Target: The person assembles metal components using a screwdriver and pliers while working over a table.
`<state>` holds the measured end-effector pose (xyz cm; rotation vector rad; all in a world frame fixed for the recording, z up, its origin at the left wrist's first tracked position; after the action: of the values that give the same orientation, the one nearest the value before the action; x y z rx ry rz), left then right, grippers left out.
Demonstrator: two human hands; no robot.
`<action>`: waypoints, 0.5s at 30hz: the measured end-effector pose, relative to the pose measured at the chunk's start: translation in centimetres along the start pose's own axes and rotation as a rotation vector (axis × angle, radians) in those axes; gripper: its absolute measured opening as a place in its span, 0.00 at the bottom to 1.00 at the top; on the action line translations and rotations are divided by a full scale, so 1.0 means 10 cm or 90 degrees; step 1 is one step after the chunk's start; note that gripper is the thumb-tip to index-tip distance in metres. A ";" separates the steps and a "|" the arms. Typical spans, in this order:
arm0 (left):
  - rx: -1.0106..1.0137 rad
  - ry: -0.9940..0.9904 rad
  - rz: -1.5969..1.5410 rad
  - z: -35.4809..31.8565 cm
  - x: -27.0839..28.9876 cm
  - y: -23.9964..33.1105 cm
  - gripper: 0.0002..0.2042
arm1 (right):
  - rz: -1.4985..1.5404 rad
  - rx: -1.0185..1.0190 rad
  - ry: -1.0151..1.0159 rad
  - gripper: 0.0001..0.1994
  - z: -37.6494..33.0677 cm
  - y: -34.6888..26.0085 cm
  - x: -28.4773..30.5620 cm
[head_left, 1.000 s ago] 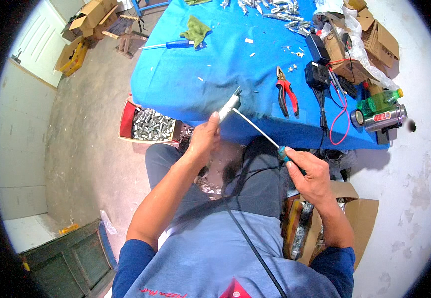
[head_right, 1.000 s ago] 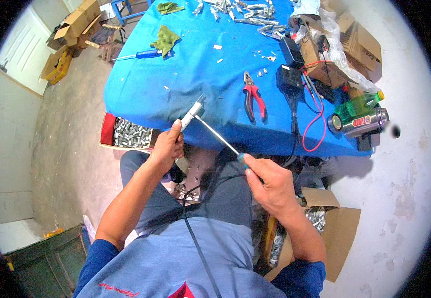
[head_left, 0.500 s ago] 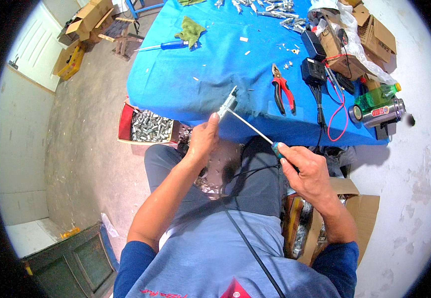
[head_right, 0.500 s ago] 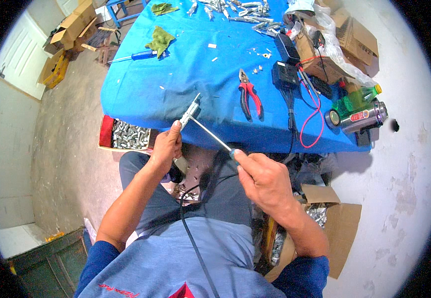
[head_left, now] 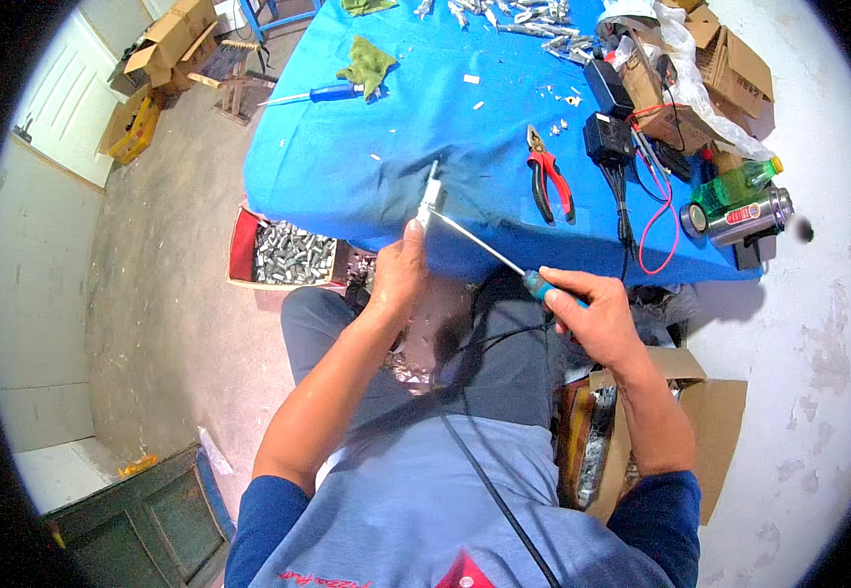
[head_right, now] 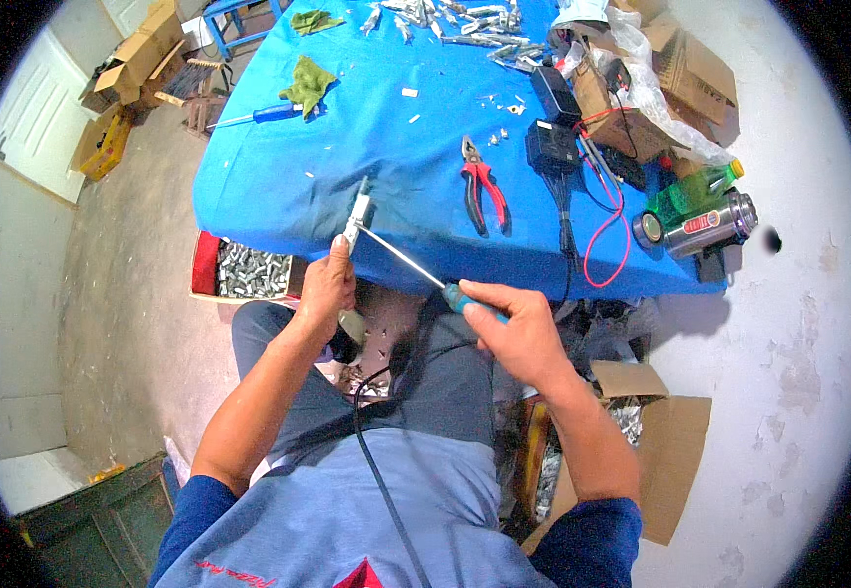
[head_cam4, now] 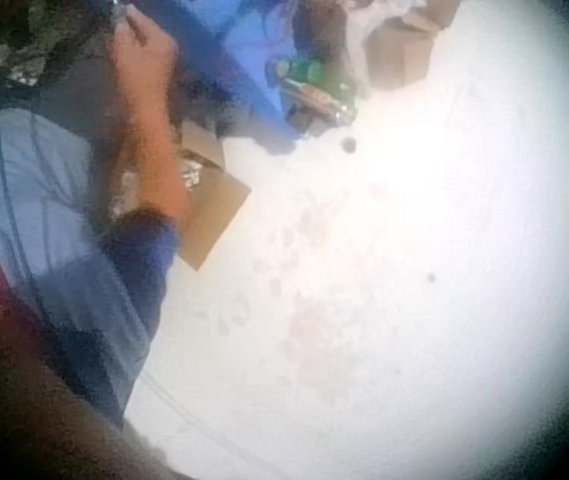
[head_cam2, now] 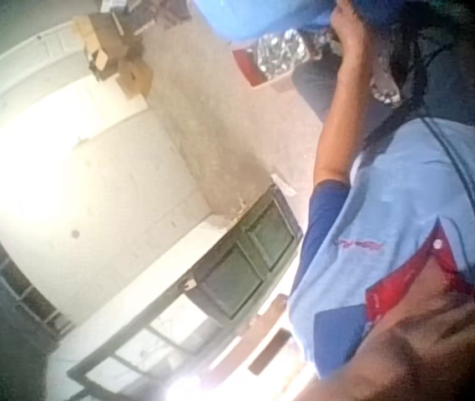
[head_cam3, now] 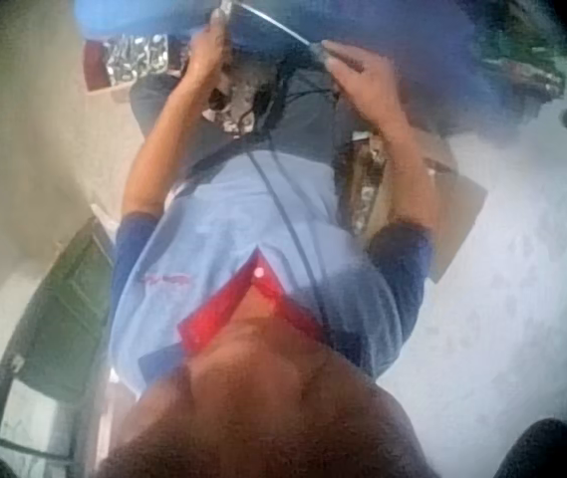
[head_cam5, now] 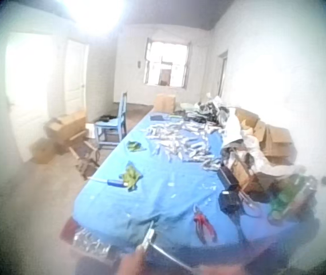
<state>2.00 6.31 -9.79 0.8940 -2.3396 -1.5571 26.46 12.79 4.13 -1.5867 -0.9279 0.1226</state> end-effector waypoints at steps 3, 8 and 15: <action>0.046 -0.026 -0.054 -0.07 -0.04 0.01 0.26 | 0.061 -0.034 0.002 0.16 0.03 0.18 -0.04; 0.064 -0.056 -0.032 -0.10 -0.04 0.05 0.26 | -0.316 0.380 0.133 0.15 -0.23 -0.38 -0.18; 0.049 -0.060 0.016 -0.03 0.06 0.00 0.26 | -0.360 0.401 0.093 0.15 -0.20 -0.58 -0.11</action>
<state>1.63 5.77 -9.77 0.8203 -2.4806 -1.5407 24.05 10.22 9.31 -0.7123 -1.0579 -0.0933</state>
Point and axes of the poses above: each hand's wrist, its own z-axis towards the middle knuckle, its own x-axis out of the back of the hand, y = z × x, the point moved 7 cm from there along z, towards the middle knuckle, and after that the axes turned 1 degree about -y, right-handed, at the moved point
